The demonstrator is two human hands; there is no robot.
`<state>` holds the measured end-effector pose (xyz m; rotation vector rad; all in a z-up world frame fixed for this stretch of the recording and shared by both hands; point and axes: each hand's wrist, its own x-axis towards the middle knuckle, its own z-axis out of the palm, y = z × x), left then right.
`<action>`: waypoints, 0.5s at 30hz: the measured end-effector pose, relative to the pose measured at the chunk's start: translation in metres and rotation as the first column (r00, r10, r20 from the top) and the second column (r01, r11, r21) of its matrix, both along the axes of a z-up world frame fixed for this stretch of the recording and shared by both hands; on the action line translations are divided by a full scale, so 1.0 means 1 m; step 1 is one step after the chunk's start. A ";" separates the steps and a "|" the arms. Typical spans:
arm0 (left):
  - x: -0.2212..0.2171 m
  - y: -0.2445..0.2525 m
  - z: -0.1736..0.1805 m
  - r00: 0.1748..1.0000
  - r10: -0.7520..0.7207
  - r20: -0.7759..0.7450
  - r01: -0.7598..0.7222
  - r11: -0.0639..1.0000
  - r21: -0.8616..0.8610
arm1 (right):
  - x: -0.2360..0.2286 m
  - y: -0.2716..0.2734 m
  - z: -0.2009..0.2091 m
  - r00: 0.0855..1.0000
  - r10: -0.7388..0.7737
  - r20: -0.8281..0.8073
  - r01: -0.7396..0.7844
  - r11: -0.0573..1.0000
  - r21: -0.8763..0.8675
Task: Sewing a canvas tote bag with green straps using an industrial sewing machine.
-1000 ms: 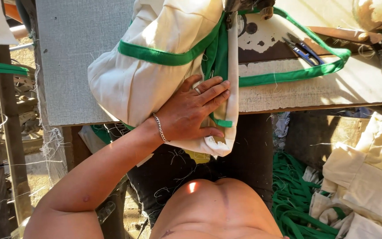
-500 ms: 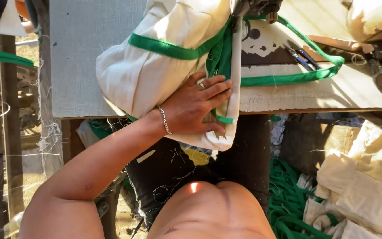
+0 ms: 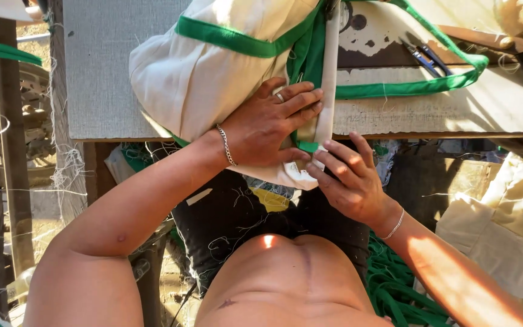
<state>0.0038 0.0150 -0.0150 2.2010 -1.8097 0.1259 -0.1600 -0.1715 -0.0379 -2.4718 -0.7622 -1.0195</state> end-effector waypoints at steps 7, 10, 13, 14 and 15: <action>0.001 0.001 0.003 0.999 -0.014 -0.049 0.012 0.999 -0.031 | -0.010 0.002 0.008 0.996 0.046 -0.071 -0.036 0.990 0.138; 0.001 0.002 0.007 1.000 -0.013 -0.020 0.013 0.999 -0.035 | -0.013 0.006 0.008 0.993 0.033 -0.109 -0.018 0.991 0.136; 0.002 0.000 0.010 1.000 -0.025 -0.013 0.025 0.999 -0.027 | -0.013 0.007 0.008 0.993 -0.006 -0.117 0.018 0.995 0.100; 0.001 0.001 0.010 0.999 -0.028 -0.022 0.028 0.999 -0.021 | -0.014 0.007 0.007 0.992 -0.025 -0.122 0.034 0.997 0.068; 0.000 0.000 0.008 0.999 -0.030 -0.023 0.030 0.999 -0.015 | -0.016 0.006 0.011 0.992 -0.027 -0.123 0.036 0.997 0.074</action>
